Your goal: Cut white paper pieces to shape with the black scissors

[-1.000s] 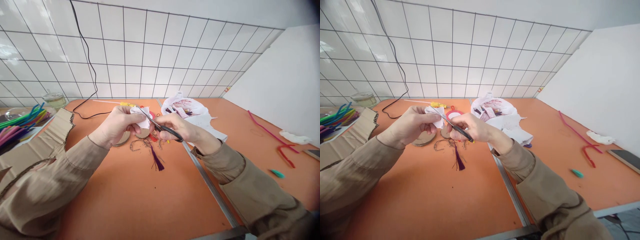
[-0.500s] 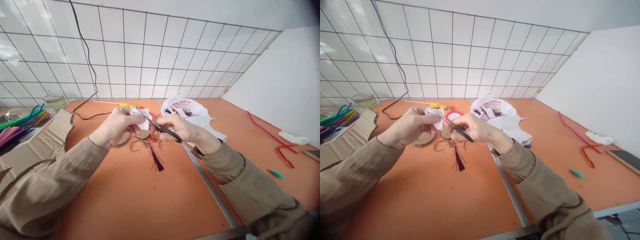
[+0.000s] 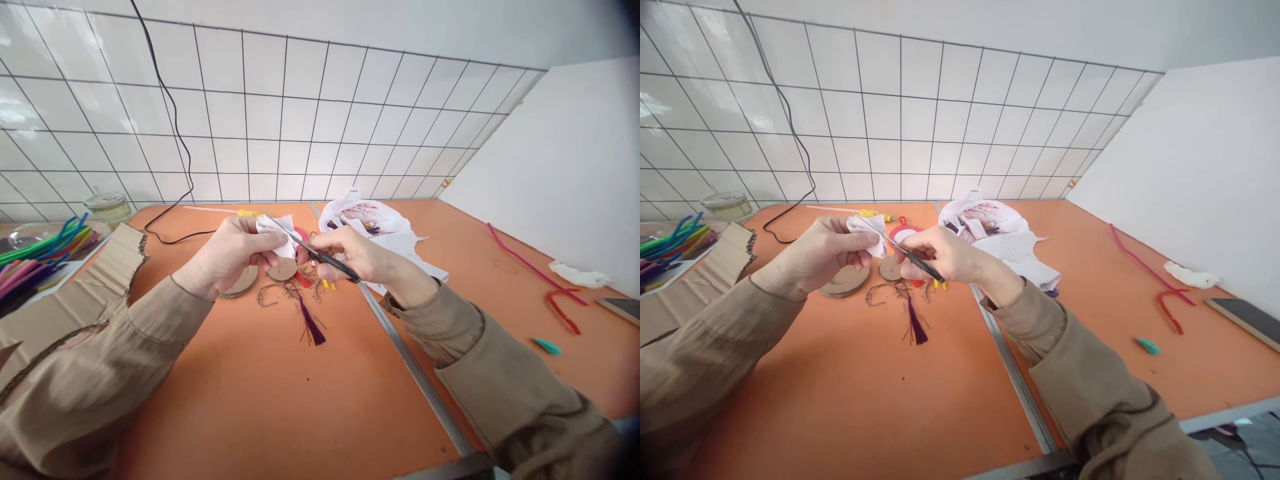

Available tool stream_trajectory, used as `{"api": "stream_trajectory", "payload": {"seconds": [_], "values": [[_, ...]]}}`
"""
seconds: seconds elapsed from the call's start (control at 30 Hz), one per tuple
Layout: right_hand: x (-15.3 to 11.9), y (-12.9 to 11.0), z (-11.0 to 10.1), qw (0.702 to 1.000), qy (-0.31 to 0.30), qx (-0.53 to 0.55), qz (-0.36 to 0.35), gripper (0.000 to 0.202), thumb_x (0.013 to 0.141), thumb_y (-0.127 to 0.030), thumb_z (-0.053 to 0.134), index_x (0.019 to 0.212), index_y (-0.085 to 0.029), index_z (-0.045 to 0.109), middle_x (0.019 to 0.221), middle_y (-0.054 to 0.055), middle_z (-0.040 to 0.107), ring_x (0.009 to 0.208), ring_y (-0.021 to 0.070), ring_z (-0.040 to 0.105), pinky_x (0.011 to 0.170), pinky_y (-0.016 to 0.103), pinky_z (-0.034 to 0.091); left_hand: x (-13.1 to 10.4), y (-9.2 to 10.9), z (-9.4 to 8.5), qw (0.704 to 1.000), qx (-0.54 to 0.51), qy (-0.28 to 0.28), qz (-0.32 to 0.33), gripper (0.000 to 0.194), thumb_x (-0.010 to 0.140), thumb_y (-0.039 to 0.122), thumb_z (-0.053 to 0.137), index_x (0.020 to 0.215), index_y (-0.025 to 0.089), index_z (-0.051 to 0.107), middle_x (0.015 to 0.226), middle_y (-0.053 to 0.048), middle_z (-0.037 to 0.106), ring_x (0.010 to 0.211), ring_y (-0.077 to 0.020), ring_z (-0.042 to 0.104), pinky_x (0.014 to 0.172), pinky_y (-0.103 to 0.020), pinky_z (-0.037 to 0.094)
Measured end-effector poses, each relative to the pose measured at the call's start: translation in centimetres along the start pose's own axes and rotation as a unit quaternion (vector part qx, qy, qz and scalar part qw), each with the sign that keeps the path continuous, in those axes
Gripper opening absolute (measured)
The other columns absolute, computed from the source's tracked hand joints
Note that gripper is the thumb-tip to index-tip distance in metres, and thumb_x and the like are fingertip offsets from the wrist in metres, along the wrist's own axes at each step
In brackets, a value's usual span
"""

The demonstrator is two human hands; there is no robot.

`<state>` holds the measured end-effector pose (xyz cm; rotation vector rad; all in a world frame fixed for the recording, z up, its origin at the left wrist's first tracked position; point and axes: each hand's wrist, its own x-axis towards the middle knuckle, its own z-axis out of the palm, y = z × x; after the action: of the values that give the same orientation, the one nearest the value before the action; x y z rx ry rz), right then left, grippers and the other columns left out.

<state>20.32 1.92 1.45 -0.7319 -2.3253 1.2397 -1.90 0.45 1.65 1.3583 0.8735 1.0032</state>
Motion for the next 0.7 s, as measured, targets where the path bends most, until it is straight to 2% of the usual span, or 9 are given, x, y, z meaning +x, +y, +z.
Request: {"api": "stream_trajectory", "payload": {"seconds": [0.17, 0.3, 0.53, 0.7], "values": [[-0.01, 0.12, -0.12, 1.000, 0.005, -0.004, 0.002, 0.038, 0.080, -0.049, 0.068, 0.089, -0.016, 0.053, 0.064, -0.003, 0.051, 0.060, 0.0115, 0.048, 0.056, 0.027, 0.041, -0.08, 0.45, -0.06, 1.000, -0.023, 0.001, -0.021, 0.011, 0.074, 0.021, 0.076, 0.068, 0.012, 0.076, 0.063, -0.005, 0.069, 0.054, -0.0085, 0.060, 0.055, -0.018, 0.051], [0.00, 0.18, -0.10, 1.000, 0.000, 0.007, -0.010, 0.041, 0.081, -0.055, 0.067, 0.087, -0.017, 0.053, 0.062, -0.004, 0.047, 0.061, 0.0120, 0.045, 0.056, 0.027, 0.038, -0.03, 0.41, 0.05, 1.000, -0.023, 0.007, -0.007, 0.014, 0.074, 0.024, 0.076, 0.065, 0.013, 0.074, 0.061, -0.005, 0.069, 0.052, -0.0090, 0.059, 0.053, -0.019, 0.050], [-0.11, -0.09, 0.23, 0.999, -0.006, 0.050, 0.002, 0.059, 0.075, -0.074, 0.064, 0.090, -0.018, 0.054, 0.066, -0.002, 0.043, 0.063, 0.0140, 0.041, 0.057, 0.029, 0.037, 0.08, -0.18, -0.06, 1.000, -0.014, -0.006, 0.018, 0.014, 0.076, 0.026, 0.076, 0.069, 0.013, 0.075, 0.068, -0.006, 0.072, 0.052, -0.0091, 0.059, 0.051, -0.019, 0.050], [-0.06, 0.11, 0.35, 0.998, -0.009, 0.059, -0.006, 0.064, 0.074, -0.076, 0.065, 0.093, -0.016, 0.054, 0.067, -0.003, 0.043, 0.062, 0.0130, 0.042, 0.058, 0.029, 0.038, -0.05, -0.12, 0.09, 1.000, -0.016, -0.013, 0.014, 0.014, 0.077, 0.025, 0.075, 0.069, 0.014, 0.076, 0.066, -0.005, 0.072, 0.053, -0.0085, 0.060, 0.053, -0.018, 0.050]]}}
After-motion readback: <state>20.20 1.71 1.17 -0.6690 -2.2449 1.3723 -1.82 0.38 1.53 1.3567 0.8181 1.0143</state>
